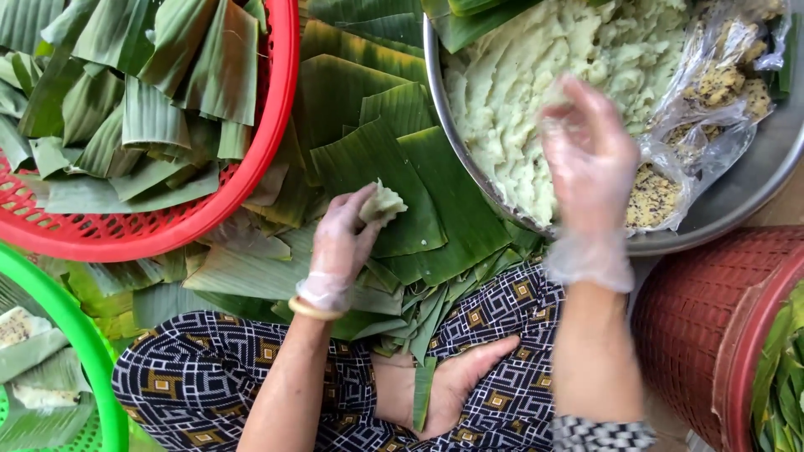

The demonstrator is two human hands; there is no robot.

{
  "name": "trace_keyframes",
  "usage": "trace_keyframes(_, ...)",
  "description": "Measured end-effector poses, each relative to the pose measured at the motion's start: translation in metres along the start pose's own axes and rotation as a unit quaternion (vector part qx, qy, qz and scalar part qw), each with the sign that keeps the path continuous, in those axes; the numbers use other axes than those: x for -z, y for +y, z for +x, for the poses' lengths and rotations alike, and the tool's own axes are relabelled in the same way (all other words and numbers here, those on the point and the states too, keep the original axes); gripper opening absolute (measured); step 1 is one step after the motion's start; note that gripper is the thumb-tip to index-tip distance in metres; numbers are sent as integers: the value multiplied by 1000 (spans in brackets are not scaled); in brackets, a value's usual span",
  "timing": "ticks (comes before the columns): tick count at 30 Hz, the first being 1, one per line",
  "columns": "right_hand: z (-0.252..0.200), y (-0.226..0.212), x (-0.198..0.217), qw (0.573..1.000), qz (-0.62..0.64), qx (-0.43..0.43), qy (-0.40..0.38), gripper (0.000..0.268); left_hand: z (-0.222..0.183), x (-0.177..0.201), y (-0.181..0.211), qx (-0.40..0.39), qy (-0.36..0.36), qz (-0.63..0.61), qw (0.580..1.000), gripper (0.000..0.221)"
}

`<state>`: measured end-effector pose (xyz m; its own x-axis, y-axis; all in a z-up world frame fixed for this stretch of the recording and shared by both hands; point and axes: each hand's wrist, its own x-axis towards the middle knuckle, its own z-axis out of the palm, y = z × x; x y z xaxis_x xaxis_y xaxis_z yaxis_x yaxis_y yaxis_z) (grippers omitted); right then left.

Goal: A person wearing gloves is sitting on the floor, efficiently portioning a green dough and wrapping each piece in a banana leaf.

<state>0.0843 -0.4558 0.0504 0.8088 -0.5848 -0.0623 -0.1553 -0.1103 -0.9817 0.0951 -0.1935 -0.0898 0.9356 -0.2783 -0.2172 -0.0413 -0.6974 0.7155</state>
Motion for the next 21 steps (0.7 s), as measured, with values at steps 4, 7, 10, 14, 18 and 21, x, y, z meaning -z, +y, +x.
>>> trace_keyframes(4, -8, 39, 12, 933, -329, 139, -35, 36, -5, 25, 16, -42, 80, -30, 995, 38)
trace_keyframes(7, -46, 88, -34, 954, -244, 137, -110, 26, -2, 5, 12, 0, 70, 27, 997, 24)
trace_keyframes(10, -63, 151, -82, 923, -263, 204, -191, 28, 6, -16, 6, 19, 31, 96, 995, 18)
trace_keyframes(14, -65, 163, -94, 967, -167, 70, -178, 22, 20, -34, -16, 67, -11, 134, 989, 13)
trace_keyframes(18, -57, 78, -65, 986, -93, 48, -131, 26, 19, -33, -16, 62, -9, 142, 988, 15)
trace_keyframes(21, -37, 33, -21, 991, 51, 110, -63, 23, 12, -9, -2, 49, -31, 119, 991, 11)
